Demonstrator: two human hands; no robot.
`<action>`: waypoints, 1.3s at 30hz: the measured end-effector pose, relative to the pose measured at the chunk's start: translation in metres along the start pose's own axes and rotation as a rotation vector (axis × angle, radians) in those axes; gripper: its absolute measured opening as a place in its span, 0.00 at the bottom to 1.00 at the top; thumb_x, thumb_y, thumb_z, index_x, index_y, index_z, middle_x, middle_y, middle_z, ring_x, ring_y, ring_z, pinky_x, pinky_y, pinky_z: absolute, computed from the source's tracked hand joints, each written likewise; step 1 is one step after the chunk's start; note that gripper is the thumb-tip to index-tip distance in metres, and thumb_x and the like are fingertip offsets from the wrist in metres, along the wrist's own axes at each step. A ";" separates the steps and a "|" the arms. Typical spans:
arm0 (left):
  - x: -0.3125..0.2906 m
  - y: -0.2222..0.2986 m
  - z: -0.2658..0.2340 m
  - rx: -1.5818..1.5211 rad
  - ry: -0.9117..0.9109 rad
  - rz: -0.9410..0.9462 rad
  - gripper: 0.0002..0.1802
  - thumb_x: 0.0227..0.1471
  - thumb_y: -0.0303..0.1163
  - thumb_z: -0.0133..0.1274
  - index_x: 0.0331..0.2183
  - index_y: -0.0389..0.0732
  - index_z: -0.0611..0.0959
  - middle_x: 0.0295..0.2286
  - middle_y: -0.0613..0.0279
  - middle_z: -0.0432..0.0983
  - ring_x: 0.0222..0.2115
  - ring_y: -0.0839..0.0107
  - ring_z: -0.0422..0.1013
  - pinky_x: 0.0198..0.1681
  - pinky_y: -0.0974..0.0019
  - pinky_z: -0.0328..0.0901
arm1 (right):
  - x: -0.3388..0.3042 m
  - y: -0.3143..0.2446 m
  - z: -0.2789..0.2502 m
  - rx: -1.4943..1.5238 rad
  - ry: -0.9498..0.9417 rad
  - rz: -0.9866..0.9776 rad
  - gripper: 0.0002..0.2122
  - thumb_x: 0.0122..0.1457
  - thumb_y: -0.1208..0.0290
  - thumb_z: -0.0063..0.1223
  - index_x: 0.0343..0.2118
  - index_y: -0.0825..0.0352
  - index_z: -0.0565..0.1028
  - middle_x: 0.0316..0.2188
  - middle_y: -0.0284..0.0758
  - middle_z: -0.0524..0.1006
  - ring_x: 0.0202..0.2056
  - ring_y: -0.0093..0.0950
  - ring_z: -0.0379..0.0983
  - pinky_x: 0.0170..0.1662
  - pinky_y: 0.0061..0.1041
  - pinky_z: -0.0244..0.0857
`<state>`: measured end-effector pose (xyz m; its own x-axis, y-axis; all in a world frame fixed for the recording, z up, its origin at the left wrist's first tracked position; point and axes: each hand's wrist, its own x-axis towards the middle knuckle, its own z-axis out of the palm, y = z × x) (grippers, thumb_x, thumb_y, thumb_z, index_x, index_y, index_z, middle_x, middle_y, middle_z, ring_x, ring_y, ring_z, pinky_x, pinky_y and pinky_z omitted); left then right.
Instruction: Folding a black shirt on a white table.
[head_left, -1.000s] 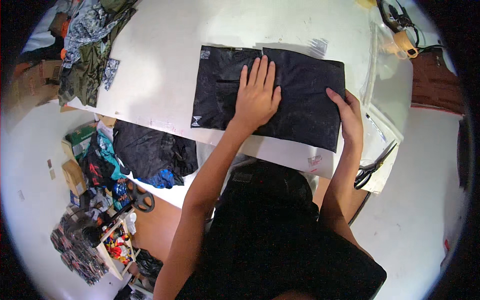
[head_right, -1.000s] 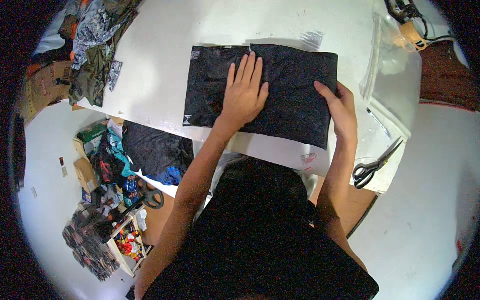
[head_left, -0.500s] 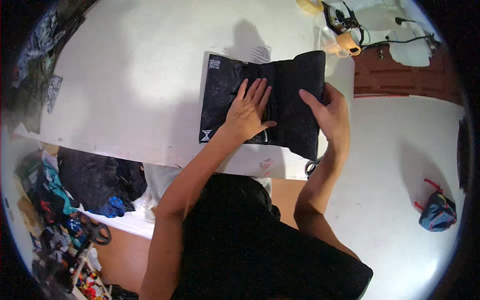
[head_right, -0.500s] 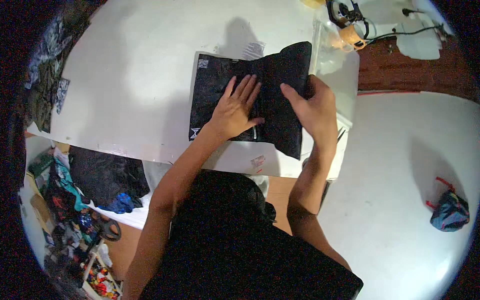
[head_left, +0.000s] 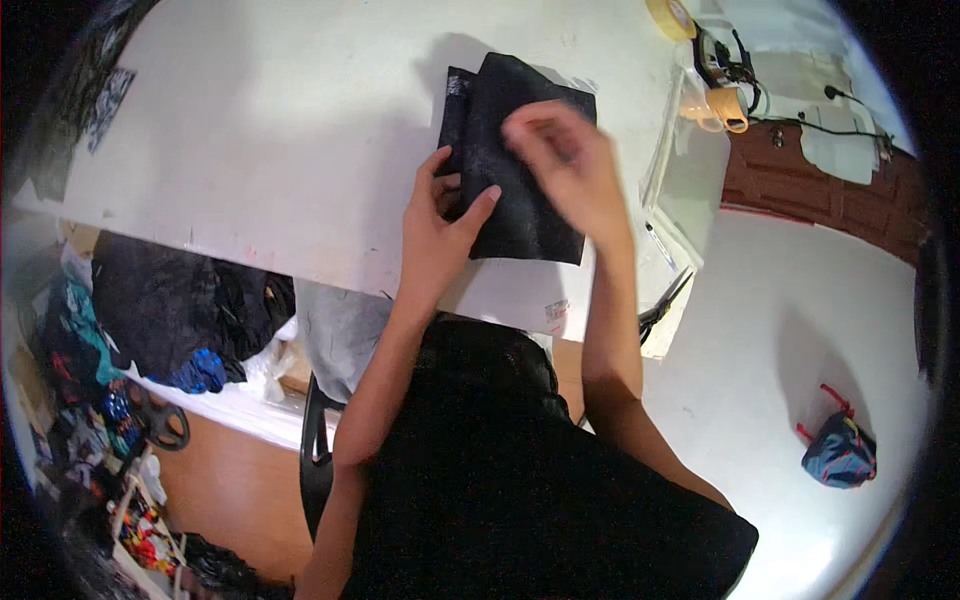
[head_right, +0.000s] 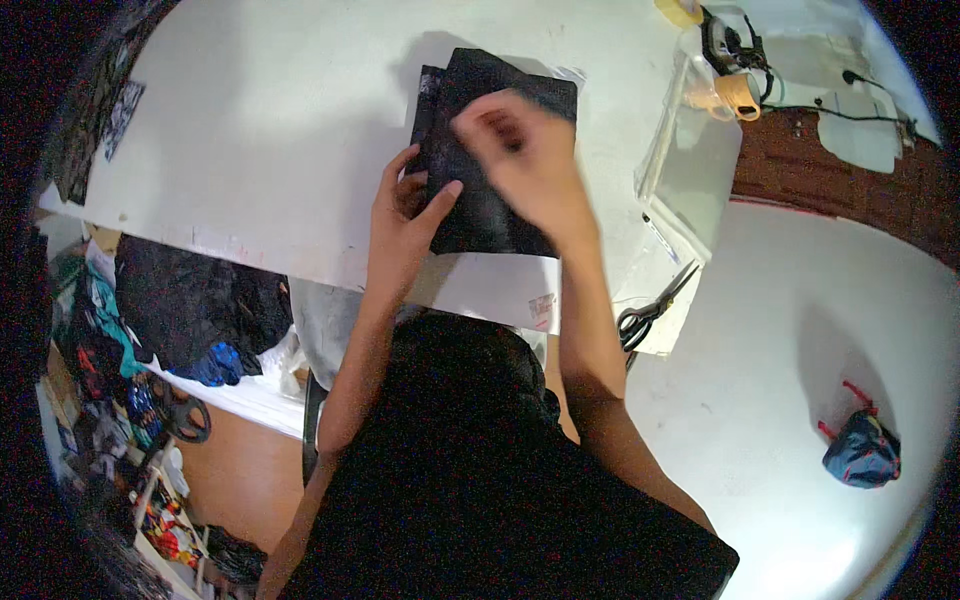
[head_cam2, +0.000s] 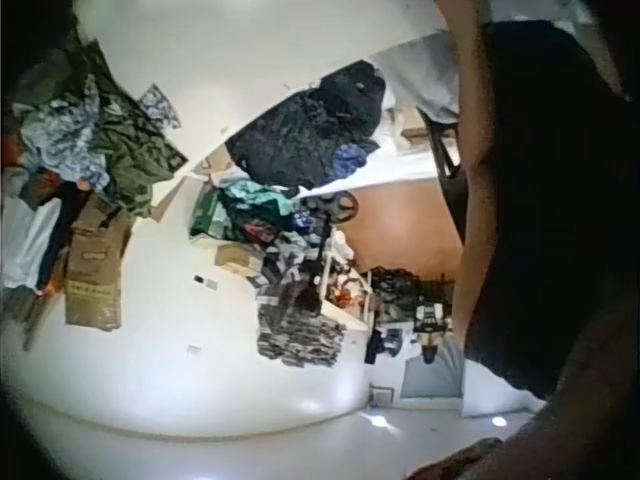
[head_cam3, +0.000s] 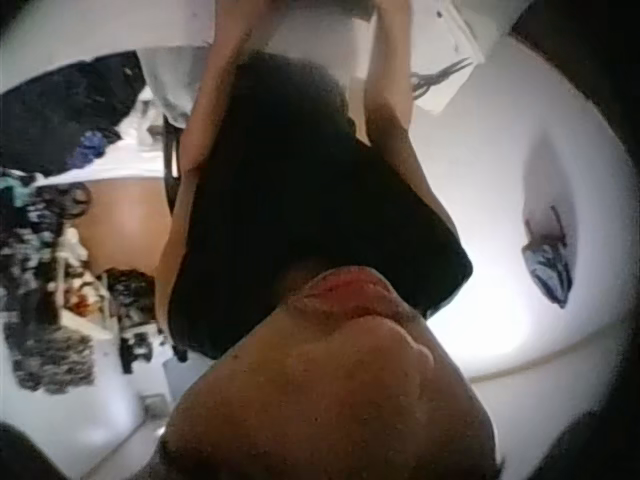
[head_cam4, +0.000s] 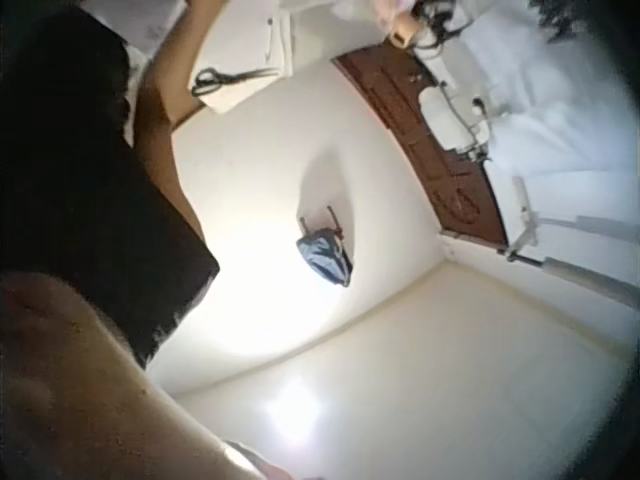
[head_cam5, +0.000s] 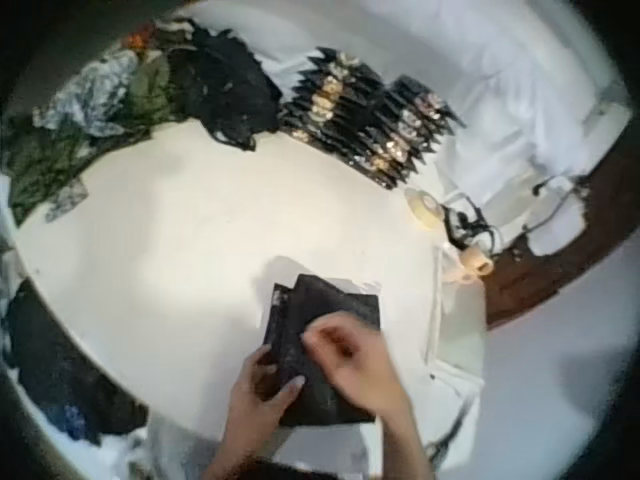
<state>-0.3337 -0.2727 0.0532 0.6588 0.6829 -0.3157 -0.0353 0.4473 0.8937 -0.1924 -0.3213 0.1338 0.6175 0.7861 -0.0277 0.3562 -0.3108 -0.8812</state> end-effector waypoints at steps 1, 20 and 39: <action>-0.001 -0.005 -0.002 -0.003 0.015 -0.002 0.36 0.50 0.30 0.66 0.56 0.31 0.68 0.37 0.56 0.74 0.37 0.72 0.72 0.40 0.71 0.69 | 0.001 0.006 -0.014 -0.109 0.142 -0.109 0.05 0.58 0.74 0.60 0.34 0.70 0.79 0.28 0.32 0.80 0.31 0.22 0.76 0.38 0.24 0.70; 0.063 0.040 -0.066 0.391 0.019 0.188 0.25 0.55 0.37 0.62 0.50 0.34 0.77 0.35 0.58 0.79 0.37 0.74 0.73 0.43 0.72 0.66 | -0.055 0.116 -0.094 -0.008 -0.210 0.255 0.10 0.59 0.66 0.62 0.33 0.69 0.79 0.26 0.24 0.73 0.31 0.15 0.65 0.37 0.19 0.60; 0.072 0.061 -0.084 0.517 -0.340 0.154 0.19 0.55 0.14 0.47 0.48 0.34 0.80 0.41 0.61 0.78 0.41 0.74 0.73 0.49 0.72 0.66 | -0.048 0.128 -0.057 0.424 0.028 0.082 0.16 0.56 0.87 0.52 0.47 0.68 0.79 0.42 0.34 0.80 0.45 0.23 0.74 0.52 0.23 0.66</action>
<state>-0.3513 -0.1481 0.0583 0.8798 0.4576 -0.1289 0.1631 -0.0359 0.9860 -0.1370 -0.4293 0.0492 0.6528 0.7511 -0.0983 -0.0109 -0.1205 -0.9927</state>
